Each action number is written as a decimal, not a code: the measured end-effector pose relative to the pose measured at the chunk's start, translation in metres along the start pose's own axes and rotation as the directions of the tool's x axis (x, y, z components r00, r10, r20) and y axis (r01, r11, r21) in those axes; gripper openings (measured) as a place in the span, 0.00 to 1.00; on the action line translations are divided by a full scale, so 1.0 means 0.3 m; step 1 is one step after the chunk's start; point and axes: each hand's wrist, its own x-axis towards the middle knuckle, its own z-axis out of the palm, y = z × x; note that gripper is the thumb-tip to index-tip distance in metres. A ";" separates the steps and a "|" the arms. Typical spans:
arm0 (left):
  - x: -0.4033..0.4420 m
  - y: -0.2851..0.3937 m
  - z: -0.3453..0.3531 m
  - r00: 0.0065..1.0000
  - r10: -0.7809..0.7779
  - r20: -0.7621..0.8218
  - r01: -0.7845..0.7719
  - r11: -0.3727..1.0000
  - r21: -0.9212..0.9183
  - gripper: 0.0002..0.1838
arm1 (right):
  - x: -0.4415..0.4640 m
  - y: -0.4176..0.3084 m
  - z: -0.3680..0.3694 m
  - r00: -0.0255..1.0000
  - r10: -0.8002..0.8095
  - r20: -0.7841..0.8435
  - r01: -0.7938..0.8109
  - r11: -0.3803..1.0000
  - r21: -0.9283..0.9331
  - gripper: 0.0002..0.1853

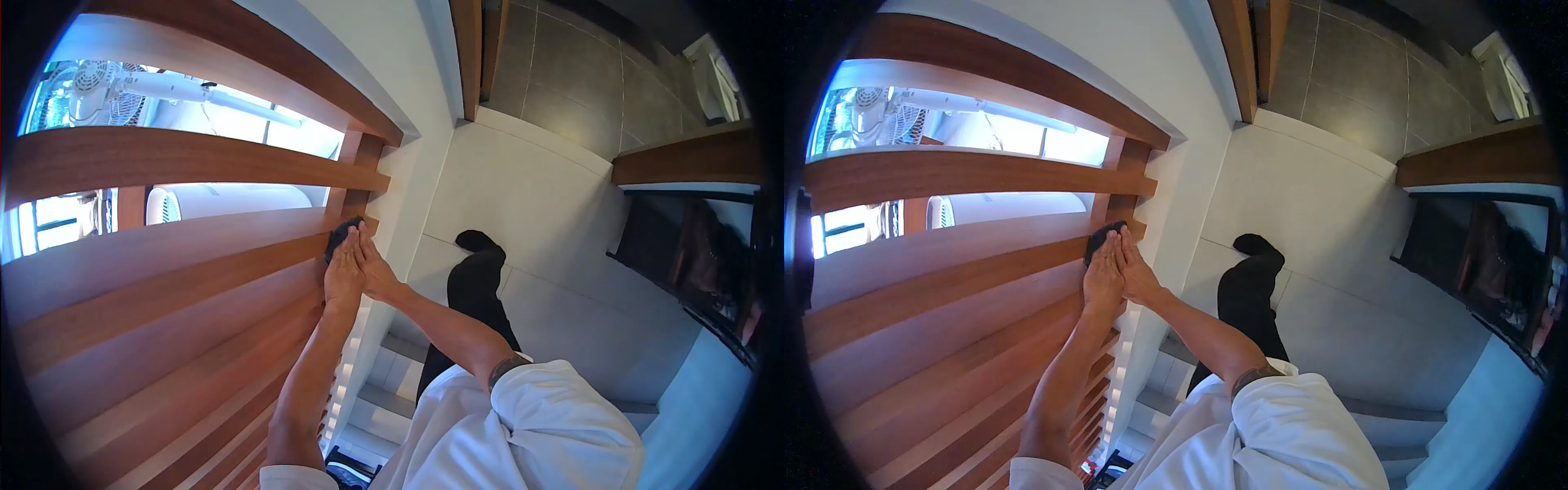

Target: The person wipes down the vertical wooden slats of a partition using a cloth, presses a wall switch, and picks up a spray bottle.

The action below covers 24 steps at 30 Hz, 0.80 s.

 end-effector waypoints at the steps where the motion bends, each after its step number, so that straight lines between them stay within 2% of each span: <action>1: 0.016 0.023 0.017 1.000 0.000 0.000 0.000 1.000 -0.008 0.38 | -0.004 0.020 -0.007 1.000 0.003 0.006 -0.003 1.000 -0.005 0.48; 3: 0.048 0.062 0.057 1.000 -0.017 -0.001 0.017 0.999 -0.048 0.38 | -0.007 0.062 -0.010 0.984 0.116 0.133 -0.112 0.993 -0.038 0.51; 4: 0.070 0.081 0.079 1.000 -0.020 0.005 0.021 0.998 -0.054 0.38 | -0.008 0.088 -0.007 0.983 0.115 0.142 -0.111 0.993 -0.039 0.51; 6: 0.104 0.119 0.116 1.000 -0.015 -0.014 0.013 0.989 -0.146 0.37 | -0.015 0.150 0.012 0.991 0.073 0.108 -0.081 0.994 0.076 0.49; 9: 0.149 0.170 0.147 0.999 0.019 0.029 -0.017 0.998 -0.065 0.36 | -0.017 0.241 0.050 0.996 0.026 0.086 -0.027 1.000 0.008 0.49; 13: 0.201 0.224 0.193 0.999 0.016 0.037 -0.011 0.991 -0.137 0.36 | -0.022 0.335 0.052 0.993 -0.046 0.113 0.050 0.998 -0.041 0.48; 15: 0.223 0.226 0.194 0.997 0.060 0.042 -0.054 0.989 -0.135 0.35 | -0.017 0.359 0.026 0.974 -0.037 0.225 0.040 0.999 -0.010 0.47; 16: 0.235 0.229 0.200 0.998 0.061 0.027 -0.057 0.988 -0.141 0.35 | -0.016 0.381 0.029 0.975 -0.032 0.221 0.038 0.999 -0.025 0.47; 18: 0.256 0.241 0.186 1.000 -0.019 -0.006 0.015 0.924 -0.383 0.32 | -0.011 0.415 0.017 0.971 -0.017 0.237 0.009 0.999 0.036 0.43; 19: 0.262 0.230 0.134 0.999 -0.024 -0.025 0.013 0.920 -0.391 0.32 | -0.001 0.408 -0.032 0.972 -0.015 0.233 0.012 1.000 0.015 0.43; 20: 0.257 0.203 0.075 0.999 0.024 0.026 -0.010 0.905 -0.425 0.27 | 0.017 0.391 -0.087 0.912 0.075 0.403 -0.103 0.993 0.049 0.36; 21: 0.250 0.161 0.007 0.995 0.071 0.073 -0.030 0.890 -0.455 0.23 | 0.026 0.383 -0.122 0.860 0.114 0.497 -0.151 0.988 0.035 0.30; 22: 0.235 0.124 -0.051 0.982 0.115 0.147 -0.010 0.817 -0.576 0.20 | 0.030 0.388 -0.149 0.798 0.152 0.584 -0.195 0.981 0.011 0.25; 23: 0.219 0.099 -0.100 0.962 0.173 0.210 0.018 0.730 -0.683 0.17 | 0.009 0.377 -0.168 0.780 0.158 0.605 -0.169 0.985 -0.039 0.19; 24: 0.199 0.119 -0.083 0.964 0.127 0.235 0.107 0.624 -0.774 0.16 | -0.005 0.324 -0.221 0.782 0.112 0.613 -0.151 0.989 0.011 0.18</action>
